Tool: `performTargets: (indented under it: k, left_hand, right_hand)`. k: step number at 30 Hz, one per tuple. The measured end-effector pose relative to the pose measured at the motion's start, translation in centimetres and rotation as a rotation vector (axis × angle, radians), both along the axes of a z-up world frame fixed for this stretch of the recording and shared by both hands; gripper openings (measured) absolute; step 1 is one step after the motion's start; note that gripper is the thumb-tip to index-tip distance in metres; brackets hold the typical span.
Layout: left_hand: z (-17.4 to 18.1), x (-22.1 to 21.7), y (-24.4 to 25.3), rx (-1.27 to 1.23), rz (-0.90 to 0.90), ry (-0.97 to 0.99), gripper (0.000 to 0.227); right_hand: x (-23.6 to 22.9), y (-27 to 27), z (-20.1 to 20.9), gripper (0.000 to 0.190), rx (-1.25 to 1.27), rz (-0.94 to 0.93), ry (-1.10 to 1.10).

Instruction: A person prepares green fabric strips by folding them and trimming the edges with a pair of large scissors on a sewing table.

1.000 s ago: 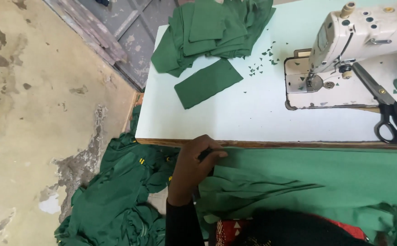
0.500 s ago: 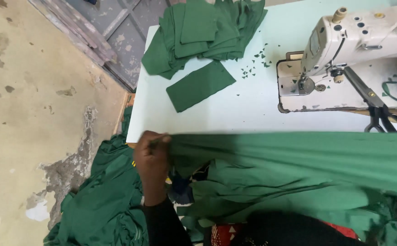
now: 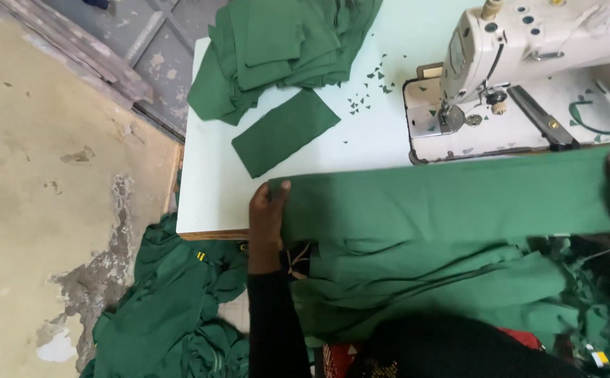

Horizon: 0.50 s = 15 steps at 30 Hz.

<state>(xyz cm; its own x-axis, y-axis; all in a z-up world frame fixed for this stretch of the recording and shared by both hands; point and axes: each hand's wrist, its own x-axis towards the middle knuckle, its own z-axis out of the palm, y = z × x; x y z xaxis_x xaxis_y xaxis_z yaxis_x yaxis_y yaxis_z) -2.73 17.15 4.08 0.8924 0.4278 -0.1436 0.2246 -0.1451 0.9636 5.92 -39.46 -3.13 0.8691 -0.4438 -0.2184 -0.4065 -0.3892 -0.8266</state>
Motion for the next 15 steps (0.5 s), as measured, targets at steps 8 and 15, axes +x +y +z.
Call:
performTargets:
  k: [8,15]
  left_hand:
    - [4.0,-2.3,-9.3,-0.355,0.015,0.053,0.036]
    - [6.7,-5.1,-14.8,-0.476,-0.253,-0.050,0.025]
  right_hand:
    - [-8.7,13.1,7.8,0.011,0.105,0.049,-0.361]
    - [-11.4,20.1,13.6,0.011,0.356,0.429,-0.402]
